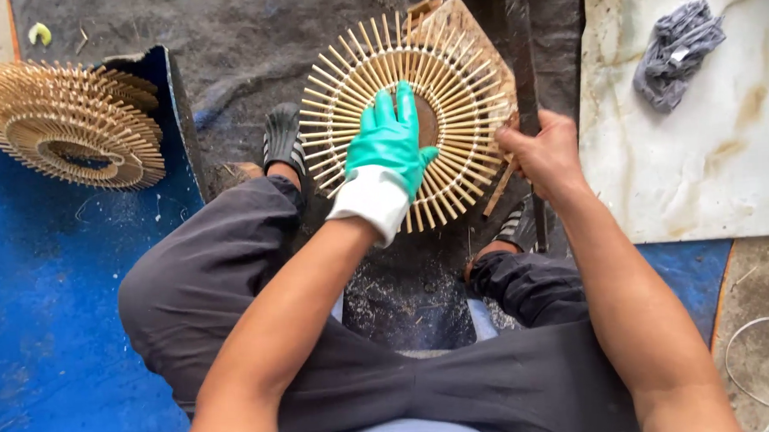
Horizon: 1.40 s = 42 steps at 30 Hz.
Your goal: Manufacturing a circular wooden or bamboo structure by trimming spokes and filing surfaces.
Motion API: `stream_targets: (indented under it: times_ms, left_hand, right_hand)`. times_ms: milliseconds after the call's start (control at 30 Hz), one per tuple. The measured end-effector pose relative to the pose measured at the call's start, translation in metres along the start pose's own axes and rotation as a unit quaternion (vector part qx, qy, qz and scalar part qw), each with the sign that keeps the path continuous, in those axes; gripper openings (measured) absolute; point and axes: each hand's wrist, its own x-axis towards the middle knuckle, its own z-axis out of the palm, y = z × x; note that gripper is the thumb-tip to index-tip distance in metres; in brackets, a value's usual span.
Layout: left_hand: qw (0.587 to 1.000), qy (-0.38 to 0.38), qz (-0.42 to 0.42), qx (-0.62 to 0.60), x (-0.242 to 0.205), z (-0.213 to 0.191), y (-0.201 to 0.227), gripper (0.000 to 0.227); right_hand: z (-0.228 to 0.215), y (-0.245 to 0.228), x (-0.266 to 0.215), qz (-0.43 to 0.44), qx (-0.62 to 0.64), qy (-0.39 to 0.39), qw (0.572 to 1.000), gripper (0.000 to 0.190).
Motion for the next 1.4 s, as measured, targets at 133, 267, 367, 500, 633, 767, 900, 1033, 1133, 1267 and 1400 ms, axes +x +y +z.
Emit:
stream_targets:
  times_ms: [133, 267, 367, 500, 633, 767, 900, 1033, 1133, 1267, 1400]
  left_hand:
    - [0.995, -0.082, -0.042, 0.032, 0.022, 0.008, 0.006, 0.108]
    - [0.990, -0.100, -0.014, 0.098, 0.023, 0.005, 0.003, 0.108]
    - [0.982, -0.181, -0.009, 0.058, 0.030, 0.001, 0.000, 0.100]
    - [0.994, -0.077, 0.024, 0.069, 0.041, 0.069, -0.022, 0.066]
    - [0.980, -0.171, -0.099, -0.027, 0.011, -0.041, 0.030, 0.096]
    - [0.979, -0.170, -0.108, 0.005, 0.024, -0.018, 0.026, 0.103]
    - [0.987, -0.142, -0.065, 0.045, 0.034, 0.012, 0.013, 0.097]
    - [0.986, -0.159, -0.024, 0.034, 0.028, 0.000, 0.011, 0.089]
    - [0.990, -0.138, 0.009, 0.029, 0.031, 0.007, 0.005, 0.065]
    - [0.992, -0.124, 0.031, 0.010, 0.033, 0.022, -0.002, 0.050]
    - [0.990, -0.131, 0.041, 0.022, 0.037, 0.018, -0.004, 0.049]
  right_hand:
    - [-0.005, 0.001, -0.005, 0.003, 0.015, -0.016, 1.000, 0.016]
    - [-0.021, -0.010, -0.020, -0.004, 0.034, -0.004, 0.999, 0.026]
    - [-0.033, -0.019, -0.028, -0.014, 0.066, 0.038, 0.997, 0.041]
    - [-0.050, -0.013, -0.060, -0.087, 0.199, 0.045, 0.975, 0.035]
    - [-0.051, -0.010, -0.096, -0.123, 0.151, 0.038, 0.980, 0.038]
    - [-0.030, -0.007, -0.135, -0.053, 0.106, 0.031, 0.993, 0.049]
    - [-0.001, 0.029, -0.146, 0.008, 0.229, 0.048, 0.972, 0.046]
    - [0.019, 0.049, -0.147, 0.021, 0.316, 0.056, 0.947, 0.040]
    - [0.028, 0.047, -0.153, 0.038, 0.317, 0.074, 0.945, 0.041]
    - [0.033, 0.063, -0.155, 0.036, 0.332, 0.082, 0.939, 0.037]
    - [0.038, 0.061, -0.151, 0.027, 0.310, 0.079, 0.947, 0.037]
